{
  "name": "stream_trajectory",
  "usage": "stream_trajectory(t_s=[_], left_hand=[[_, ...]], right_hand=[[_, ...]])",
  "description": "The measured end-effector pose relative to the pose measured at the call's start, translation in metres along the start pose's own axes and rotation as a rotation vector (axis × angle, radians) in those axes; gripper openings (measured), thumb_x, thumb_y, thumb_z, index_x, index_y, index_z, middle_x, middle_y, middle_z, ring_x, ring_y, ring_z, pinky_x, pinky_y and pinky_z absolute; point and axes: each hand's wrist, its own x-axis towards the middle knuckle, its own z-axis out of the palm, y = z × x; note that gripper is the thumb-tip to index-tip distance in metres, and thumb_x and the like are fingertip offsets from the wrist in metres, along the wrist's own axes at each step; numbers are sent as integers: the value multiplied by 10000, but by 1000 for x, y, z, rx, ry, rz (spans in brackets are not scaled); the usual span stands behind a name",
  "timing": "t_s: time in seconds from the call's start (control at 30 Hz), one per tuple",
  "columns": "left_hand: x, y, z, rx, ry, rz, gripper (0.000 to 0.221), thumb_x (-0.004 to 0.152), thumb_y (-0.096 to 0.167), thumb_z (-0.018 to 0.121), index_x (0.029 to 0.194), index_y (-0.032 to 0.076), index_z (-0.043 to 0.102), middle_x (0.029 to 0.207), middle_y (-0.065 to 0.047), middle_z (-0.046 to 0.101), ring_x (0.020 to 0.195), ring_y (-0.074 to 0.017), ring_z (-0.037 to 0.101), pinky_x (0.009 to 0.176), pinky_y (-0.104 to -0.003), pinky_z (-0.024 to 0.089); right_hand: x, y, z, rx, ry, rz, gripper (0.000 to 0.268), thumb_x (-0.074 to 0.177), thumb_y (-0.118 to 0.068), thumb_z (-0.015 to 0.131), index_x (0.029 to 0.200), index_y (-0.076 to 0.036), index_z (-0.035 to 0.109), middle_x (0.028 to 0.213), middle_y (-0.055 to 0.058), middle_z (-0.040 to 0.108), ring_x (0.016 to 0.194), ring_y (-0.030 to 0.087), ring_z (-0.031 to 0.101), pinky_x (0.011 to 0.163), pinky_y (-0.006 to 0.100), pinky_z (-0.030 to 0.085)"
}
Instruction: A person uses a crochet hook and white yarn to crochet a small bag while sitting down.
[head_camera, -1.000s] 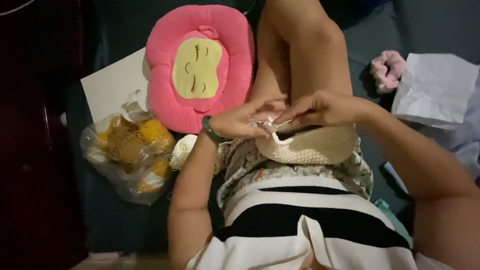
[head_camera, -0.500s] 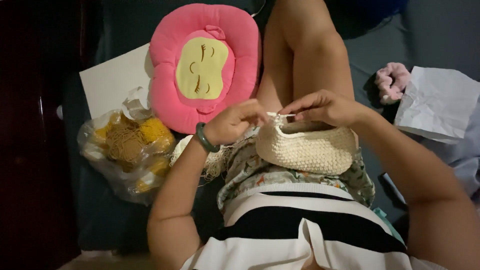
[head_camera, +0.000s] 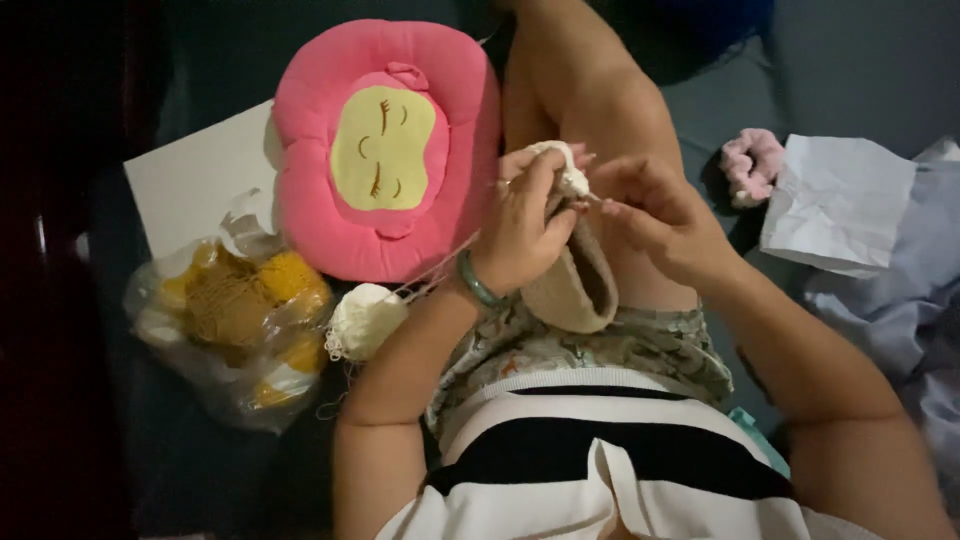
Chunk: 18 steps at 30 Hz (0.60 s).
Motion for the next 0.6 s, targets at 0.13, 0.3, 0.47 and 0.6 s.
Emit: stream_trajectory(t_s=[0.13,0.3,0.47,0.6], left_hand=[[8,-16,17,-51,13,49,529,898,154,781,1361,124,527,1177,-31,759,1170,-271,659,1017,-384,486],[16,-21,23,-137,-111,87,590,925,169,763,1429,104,462,1166,-118,733,1132,-346,621,987,-442,493],[26,-18,4,-263,-308,87,622,955,120,714,1482,83,387,1041,-165,687,1052,-406,646,924,-477,507],[17,-34,17,-534,-462,-5,608,1031,95,619,1559,107,318,1029,-107,661,1058,-225,631,967,-415,504]], right_hand=[[-11,-6,-13,-52,140,-46,319,989,40,599,1306,44,555,821,136,654,607,104,550,536,244,468],[-19,-11,-25,-295,215,-176,204,951,149,647,1141,80,674,764,124,626,621,159,570,588,271,484],[-14,-6,-34,-586,188,-381,123,948,107,719,1057,52,703,758,111,598,615,269,587,546,298,444],[-18,-8,-42,-847,155,-458,64,993,-2,728,1033,-49,747,859,111,691,670,343,622,522,397,470]])
